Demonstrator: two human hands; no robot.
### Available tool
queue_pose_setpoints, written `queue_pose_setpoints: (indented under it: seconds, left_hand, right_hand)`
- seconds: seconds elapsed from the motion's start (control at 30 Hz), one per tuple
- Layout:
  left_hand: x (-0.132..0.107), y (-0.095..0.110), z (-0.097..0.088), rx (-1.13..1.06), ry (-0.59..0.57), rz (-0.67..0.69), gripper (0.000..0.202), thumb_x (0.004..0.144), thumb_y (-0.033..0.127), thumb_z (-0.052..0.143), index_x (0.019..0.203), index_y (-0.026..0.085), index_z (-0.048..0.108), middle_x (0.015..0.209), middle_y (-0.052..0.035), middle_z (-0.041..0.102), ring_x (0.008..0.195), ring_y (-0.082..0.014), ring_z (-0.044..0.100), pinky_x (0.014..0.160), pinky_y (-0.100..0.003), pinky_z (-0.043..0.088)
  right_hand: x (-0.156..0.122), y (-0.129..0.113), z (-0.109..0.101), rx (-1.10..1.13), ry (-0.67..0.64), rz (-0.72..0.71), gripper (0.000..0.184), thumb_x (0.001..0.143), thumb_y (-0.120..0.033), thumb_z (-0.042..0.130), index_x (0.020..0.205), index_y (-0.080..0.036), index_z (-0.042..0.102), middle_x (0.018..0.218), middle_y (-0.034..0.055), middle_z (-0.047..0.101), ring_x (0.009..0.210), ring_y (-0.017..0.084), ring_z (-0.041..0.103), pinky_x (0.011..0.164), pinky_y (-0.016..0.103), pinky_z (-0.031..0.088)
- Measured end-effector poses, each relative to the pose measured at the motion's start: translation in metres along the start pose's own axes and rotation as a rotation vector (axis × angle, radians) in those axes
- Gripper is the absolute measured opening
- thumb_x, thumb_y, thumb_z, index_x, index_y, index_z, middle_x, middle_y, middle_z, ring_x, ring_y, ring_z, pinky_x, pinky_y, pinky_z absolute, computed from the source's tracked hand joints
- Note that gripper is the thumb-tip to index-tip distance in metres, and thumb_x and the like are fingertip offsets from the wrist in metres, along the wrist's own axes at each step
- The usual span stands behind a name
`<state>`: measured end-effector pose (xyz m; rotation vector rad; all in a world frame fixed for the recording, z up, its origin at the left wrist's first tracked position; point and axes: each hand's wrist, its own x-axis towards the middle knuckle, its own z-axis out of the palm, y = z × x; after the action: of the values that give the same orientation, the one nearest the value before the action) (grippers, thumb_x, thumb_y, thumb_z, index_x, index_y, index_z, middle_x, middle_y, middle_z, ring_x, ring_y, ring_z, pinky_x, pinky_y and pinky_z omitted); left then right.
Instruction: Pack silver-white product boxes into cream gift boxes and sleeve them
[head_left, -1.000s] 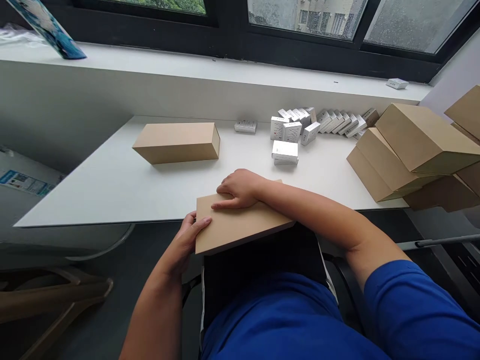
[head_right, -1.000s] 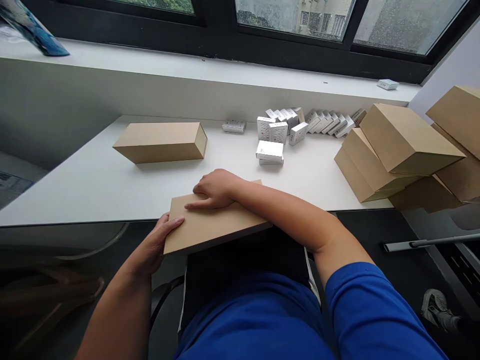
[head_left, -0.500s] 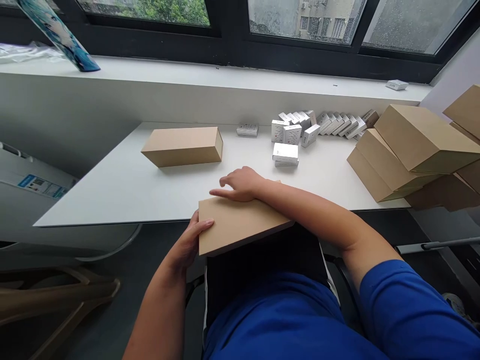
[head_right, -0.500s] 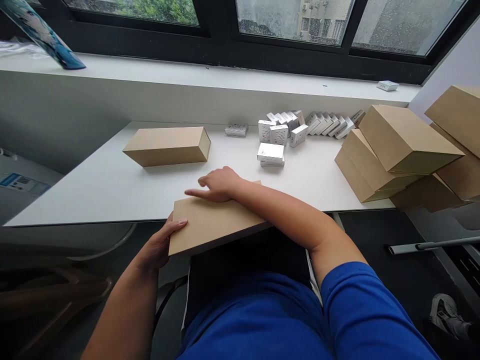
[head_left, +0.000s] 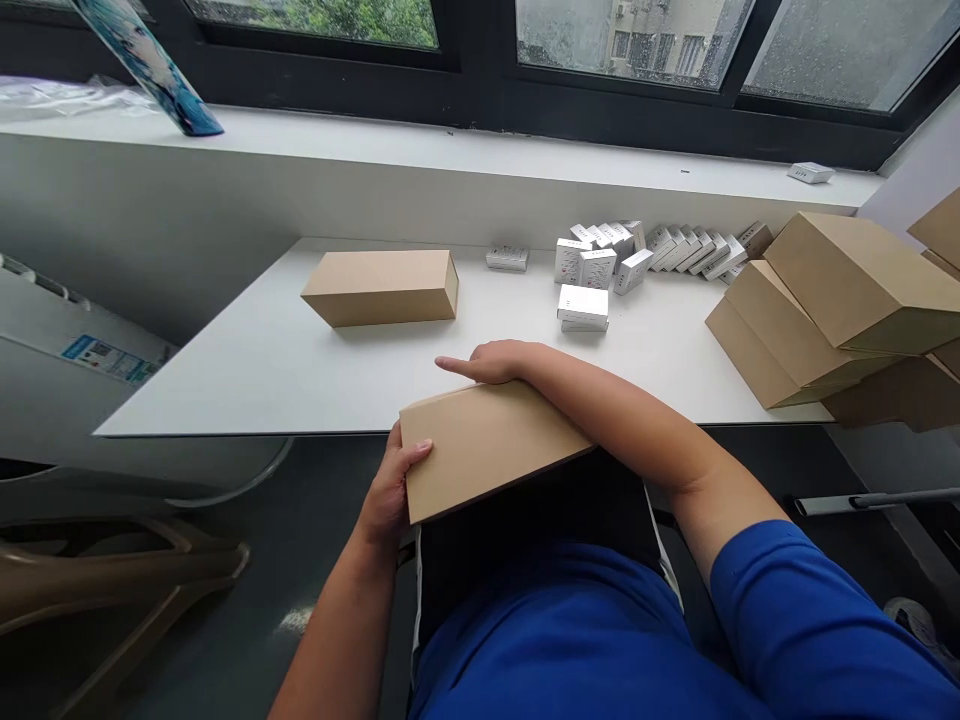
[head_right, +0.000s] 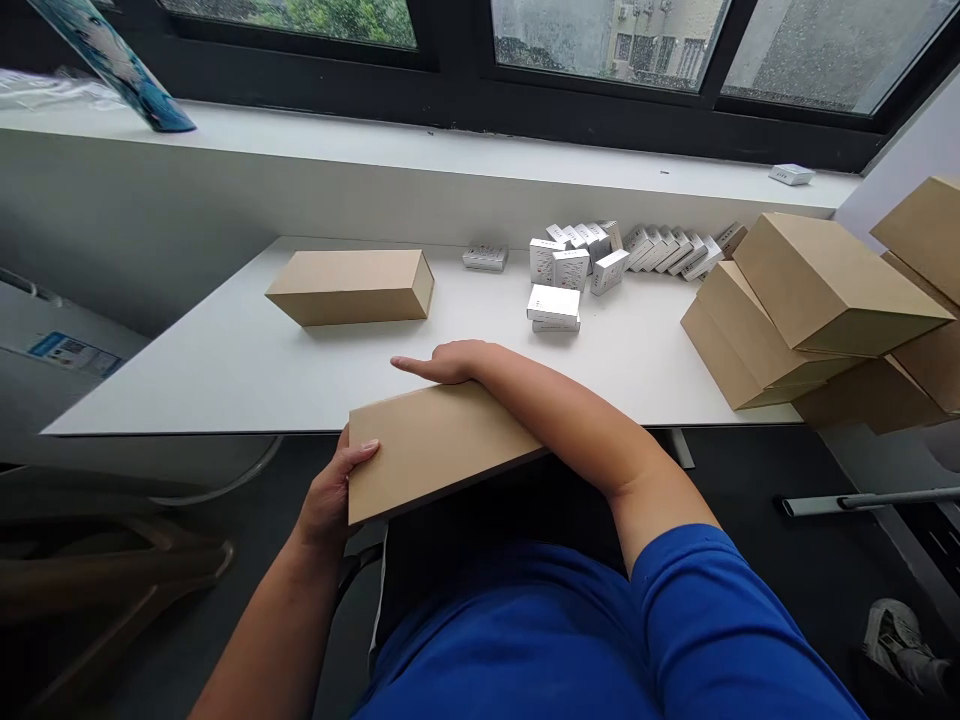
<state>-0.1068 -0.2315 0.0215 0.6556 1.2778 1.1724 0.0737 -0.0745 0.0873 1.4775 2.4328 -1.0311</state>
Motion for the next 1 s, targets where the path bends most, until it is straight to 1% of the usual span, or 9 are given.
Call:
queue_pose_setpoints:
  seconds: [0.07, 0.17, 0.27, 0.4, 0.53, 0.67, 0.87, 0.93, 1.0]
  left_hand:
    - [-0.001, -0.001, 0.000, -0.002, 0.013, 0.025, 0.076, 0.054, 0.052, 0.090, 0.120, 0.025, 0.066, 0.114, -0.0040, 0.072, 0.104, -0.0294, 0.070, 0.072, -0.031, 0.061]
    - [-0.001, -0.003, -0.002, -0.014, 0.030, 0.094, 0.075, 0.057, 0.056, 0.091, 0.121, 0.025, 0.065, 0.120, -0.0048, 0.072, 0.110, -0.0314, 0.070, 0.079, -0.034, 0.062]
    - [0.000, 0.000, 0.000, -0.026, 0.037, 0.191, 0.073, 0.060, 0.055, 0.092, 0.121, 0.026, 0.064, 0.123, -0.0044, 0.073, 0.114, -0.0319, 0.071, 0.087, -0.037, 0.063]
    - [0.001, 0.008, 0.010, -0.042, 0.042, 0.277, 0.070, 0.061, 0.056, 0.092, 0.117, 0.025, 0.063, 0.119, -0.0048, 0.074, 0.111, -0.0320, 0.073, 0.094, -0.042, 0.063]
    - [0.004, 0.013, 0.016, -0.054, 0.047, 0.280, 0.068, 0.062, 0.057, 0.092, 0.114, 0.025, 0.063, 0.118, -0.0045, 0.075, 0.116, -0.0327, 0.072, 0.100, -0.042, 0.062]
    - [0.011, 0.010, 0.009, -0.034, 0.015, 0.265, 0.063, 0.071, 0.058, 0.087, 0.120, 0.024, 0.065, 0.128, -0.0049, 0.074, 0.129, -0.0337, 0.069, 0.105, -0.041, 0.062]
    - [0.023, 0.013, -0.006, 0.030, -0.034, 0.141, 0.097, 0.072, 0.086, 0.077, 0.141, 0.019, 0.064, 0.136, -0.0166, 0.074, 0.131, -0.0420, 0.069, 0.094, -0.047, 0.068]
    - [0.024, 0.016, -0.012, 0.070, -0.073, 0.169, 0.108, 0.073, 0.097, 0.067, 0.152, 0.023, 0.056, 0.146, -0.0165, 0.069, 0.132, -0.0411, 0.068, 0.090, -0.046, 0.069]
    - [0.024, 0.016, -0.021, 0.141, -0.104, 0.179, 0.108, 0.080, 0.101, 0.053, 0.160, 0.030, 0.046, 0.154, -0.0147, 0.062, 0.129, -0.0378, 0.069, 0.084, -0.044, 0.069]
  right_hand:
    - [-0.003, -0.003, -0.004, -0.046, 0.018, -0.033, 0.081, 0.097, -0.091, 0.040, 0.091, -0.018, 0.075, 0.126, 0.0145, 0.079, 0.110, 0.032, 0.073, 0.088, 0.041, 0.052]
    - [-0.012, -0.010, -0.014, -0.175, 0.209, -0.118, 0.073, 0.097, -0.087, 0.048, 0.082, -0.019, 0.069, 0.102, 0.0104, 0.080, 0.092, 0.026, 0.070, 0.075, 0.035, 0.043]
    - [-0.027, -0.018, -0.025, -0.306, 0.437, -0.200, 0.071, 0.103, -0.081, 0.045, 0.078, -0.019, 0.067, 0.090, 0.0082, 0.076, 0.084, 0.022, 0.064, 0.070, 0.033, 0.033]
    - [-0.040, -0.024, -0.033, -0.383, 0.611, -0.220, 0.071, 0.111, -0.071, 0.037, 0.078, -0.016, 0.070, 0.086, 0.0079, 0.073, 0.081, 0.018, 0.060, 0.071, 0.032, 0.028]
    - [-0.038, -0.027, -0.037, -0.381, 0.632, -0.197, 0.074, 0.114, -0.066, 0.031, 0.085, -0.015, 0.075, 0.089, 0.0089, 0.073, 0.085, 0.019, 0.061, 0.074, 0.032, 0.030]
    - [-0.031, -0.033, -0.040, -0.409, 0.623, -0.216, 0.079, 0.114, -0.068, 0.023, 0.091, -0.015, 0.077, 0.093, 0.0104, 0.074, 0.088, 0.021, 0.064, 0.078, 0.033, 0.035]
    - [-0.034, -0.053, -0.055, -0.452, 0.730, -0.265, 0.080, 0.116, -0.065, 0.015, 0.099, -0.016, 0.076, 0.098, 0.0105, 0.072, 0.094, 0.023, 0.067, 0.086, 0.034, 0.042]
    - [-0.044, -0.063, -0.061, -0.480, 0.801, -0.272, 0.076, 0.117, -0.060, 0.014, 0.103, -0.016, 0.074, 0.098, 0.0094, 0.071, 0.096, 0.022, 0.068, 0.090, 0.034, 0.044]
    - [-0.057, -0.072, -0.066, -0.522, 0.879, -0.272, 0.071, 0.118, -0.058, 0.015, 0.107, -0.017, 0.072, 0.097, 0.0069, 0.069, 0.098, 0.021, 0.069, 0.092, 0.032, 0.045]
